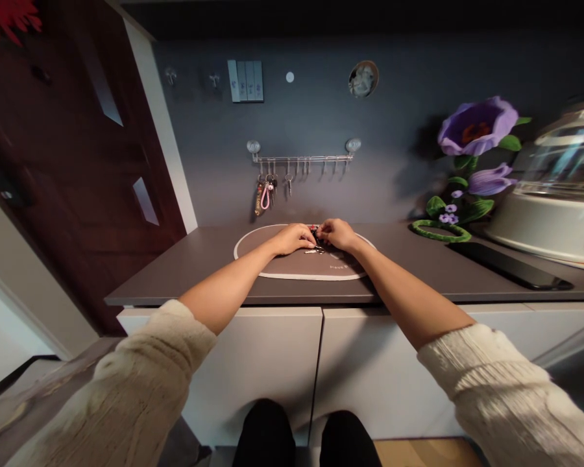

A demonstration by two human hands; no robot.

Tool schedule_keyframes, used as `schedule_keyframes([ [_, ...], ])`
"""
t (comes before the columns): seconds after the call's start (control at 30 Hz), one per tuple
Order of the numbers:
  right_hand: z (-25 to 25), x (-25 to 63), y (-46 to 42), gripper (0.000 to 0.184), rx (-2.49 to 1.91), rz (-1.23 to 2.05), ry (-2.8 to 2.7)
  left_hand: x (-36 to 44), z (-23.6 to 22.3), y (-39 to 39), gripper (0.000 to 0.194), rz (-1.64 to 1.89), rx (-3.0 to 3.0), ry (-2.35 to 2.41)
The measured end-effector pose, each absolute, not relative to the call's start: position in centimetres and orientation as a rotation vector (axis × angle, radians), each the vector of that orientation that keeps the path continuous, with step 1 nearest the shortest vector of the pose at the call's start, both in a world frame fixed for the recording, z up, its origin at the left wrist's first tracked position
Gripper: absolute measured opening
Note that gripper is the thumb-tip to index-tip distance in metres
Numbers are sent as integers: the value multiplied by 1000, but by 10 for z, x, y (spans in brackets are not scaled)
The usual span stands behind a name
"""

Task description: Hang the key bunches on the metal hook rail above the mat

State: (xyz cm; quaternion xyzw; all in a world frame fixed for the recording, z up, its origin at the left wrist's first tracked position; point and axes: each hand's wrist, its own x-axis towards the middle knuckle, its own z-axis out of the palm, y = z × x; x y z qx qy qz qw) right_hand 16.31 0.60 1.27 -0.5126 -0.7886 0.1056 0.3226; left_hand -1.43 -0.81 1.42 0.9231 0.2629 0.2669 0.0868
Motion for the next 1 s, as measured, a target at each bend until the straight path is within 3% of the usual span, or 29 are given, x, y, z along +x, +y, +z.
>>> schedule_keyframes([
  [0.5,12,162,8,1,-1318,493,-1989,-15,19,-16,16,963,2523,1024],
  [1.0,22,154,-7,4,-1236,666,-1843,-19,19,-4,11,1233,1854,887],
])
